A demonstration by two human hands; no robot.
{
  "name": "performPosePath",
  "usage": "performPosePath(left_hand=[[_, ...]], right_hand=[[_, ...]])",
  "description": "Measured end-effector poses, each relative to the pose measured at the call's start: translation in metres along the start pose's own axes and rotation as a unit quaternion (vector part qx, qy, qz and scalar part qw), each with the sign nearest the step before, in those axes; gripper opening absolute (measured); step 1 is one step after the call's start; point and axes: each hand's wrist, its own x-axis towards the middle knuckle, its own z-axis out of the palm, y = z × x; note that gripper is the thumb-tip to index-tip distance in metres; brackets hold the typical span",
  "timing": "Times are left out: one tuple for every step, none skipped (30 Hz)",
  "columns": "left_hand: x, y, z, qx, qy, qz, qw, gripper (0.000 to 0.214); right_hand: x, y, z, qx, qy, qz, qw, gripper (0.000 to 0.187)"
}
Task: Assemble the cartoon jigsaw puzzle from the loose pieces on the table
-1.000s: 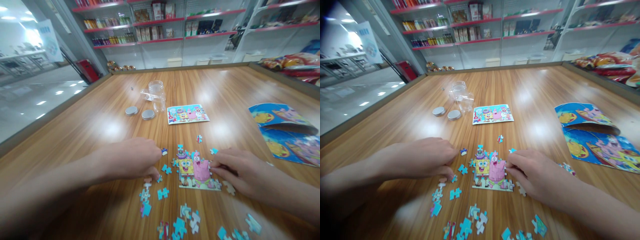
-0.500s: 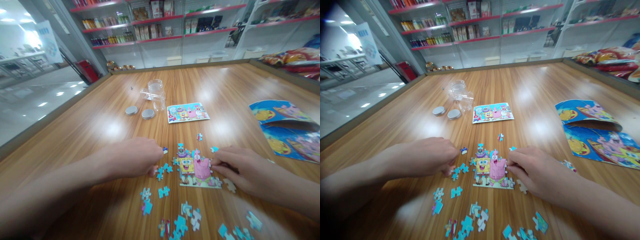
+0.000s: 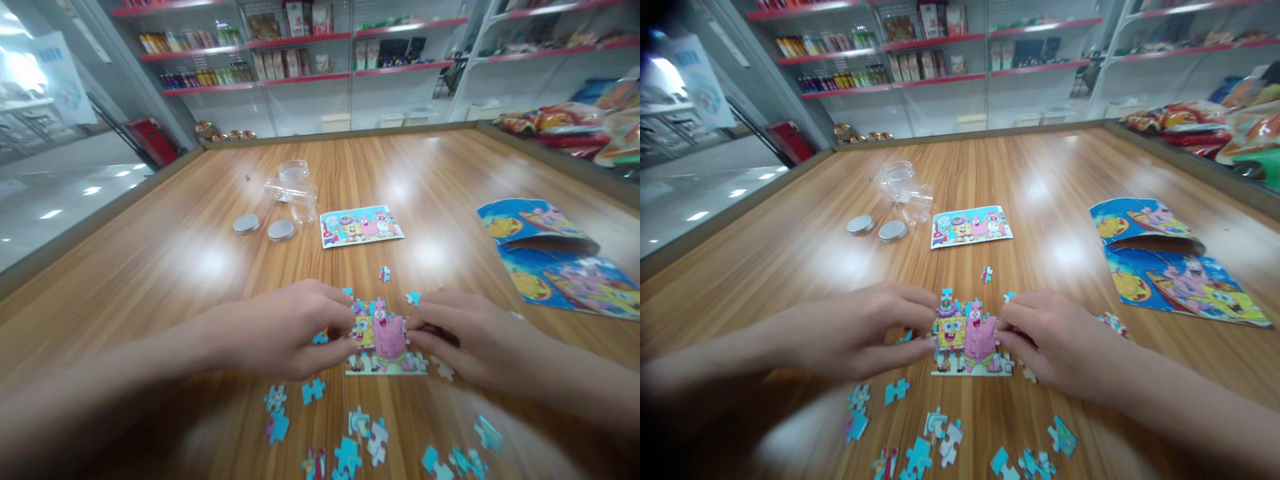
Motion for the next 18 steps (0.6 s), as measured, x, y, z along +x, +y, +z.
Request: performPosePath(left_hand=[[0.006,0.0,0.008,-0.009,0.063,0.004,0.998,0.022],[0.011,0.0,0.018,-0.007,0.12,0.017,0.993,0.023],[0.015,-0.002,0.027,-0.002,0.157,0.041,0.987,0.022],[0.018,-0.004,0.037,0.001,0.17,0.068,0.983,0.021],[0.021,-0.007,0.046,-0.001,0.182,0.089,0.979,0.019],[0.022,-0.01,0.053,-0.011,0.181,0.094,0.979,0.017],[0.023,-0.012,0.058,-0.015,0.179,0.099,0.979,0.016],[0.023,-0.014,0.061,-0.018,0.178,0.103,0.979,0.015],[0.022,-0.015,0.063,-0.019,0.176,0.105,0.979,0.014],[0.022,-0.016,0.063,-0.016,0.175,0.109,0.978,0.013],[0.021,-0.017,0.062,-0.012,0.174,0.111,0.978,0.013],[0.02,-0.017,0.061,-0.006,0.172,0.111,0.979,0.013],[0.019,-0.017,0.059,0.0,0.169,0.112,0.979,0.017],[0.018,-0.017,0.058,0.005,0.164,0.114,0.98,0.021],[0.018,-0.018,0.057,0.01,0.158,0.115,0.981,0.025],[0.017,-0.018,0.056,0.013,0.151,0.117,0.982,0.027],[0.017,-0.018,0.055,0.015,0.142,0.118,0.983,0.029],[0.017,-0.019,0.054,0.016,0.134,0.119,0.984,0.029]], right_hand=[[0.0,-0.004,0.001,0.02,0.005,-0.005,1.0,0.011],[0.001,-0.008,0.002,0.04,0.006,-0.004,0.999,0.01],[0.002,-0.011,0.005,0.056,0.006,-0.004,0.998,0.012],[0.003,-0.015,0.007,0.066,0.017,-0.006,0.998,0.015],[0.004,-0.017,0.01,0.071,0.02,-0.014,0.997,0.017],[0.006,-0.019,0.012,0.075,0.029,-0.026,0.996,0.017],[0.008,-0.02,0.014,0.075,0.037,-0.033,0.996,0.015],[0.009,-0.021,0.015,0.074,0.042,-0.039,0.996,0.014],[0.01,-0.021,0.015,0.073,0.048,-0.046,0.995,0.014],[0.011,-0.021,0.014,0.072,0.048,-0.049,0.995,0.015],[0.011,-0.021,0.011,0.07,0.045,-0.048,0.995,0.015],[0.011,-0.02,0.008,0.068,0.037,-0.042,0.996,0.015],[0.011,-0.02,0.003,0.066,0.023,-0.028,0.997,0.016],[0.01,-0.019,-0.002,0.064,0.007,-0.009,0.998,0.017],[0.009,-0.018,-0.008,0.06,-0.009,0.014,0.998,0.018],[0.008,-0.017,-0.013,0.054,-0.025,0.035,0.998,0.02],[0.007,-0.016,-0.018,0.047,-0.039,0.054,0.997,0.021],[0.005,-0.014,-0.023,0.039,-0.052,0.071,0.995,0.023]])
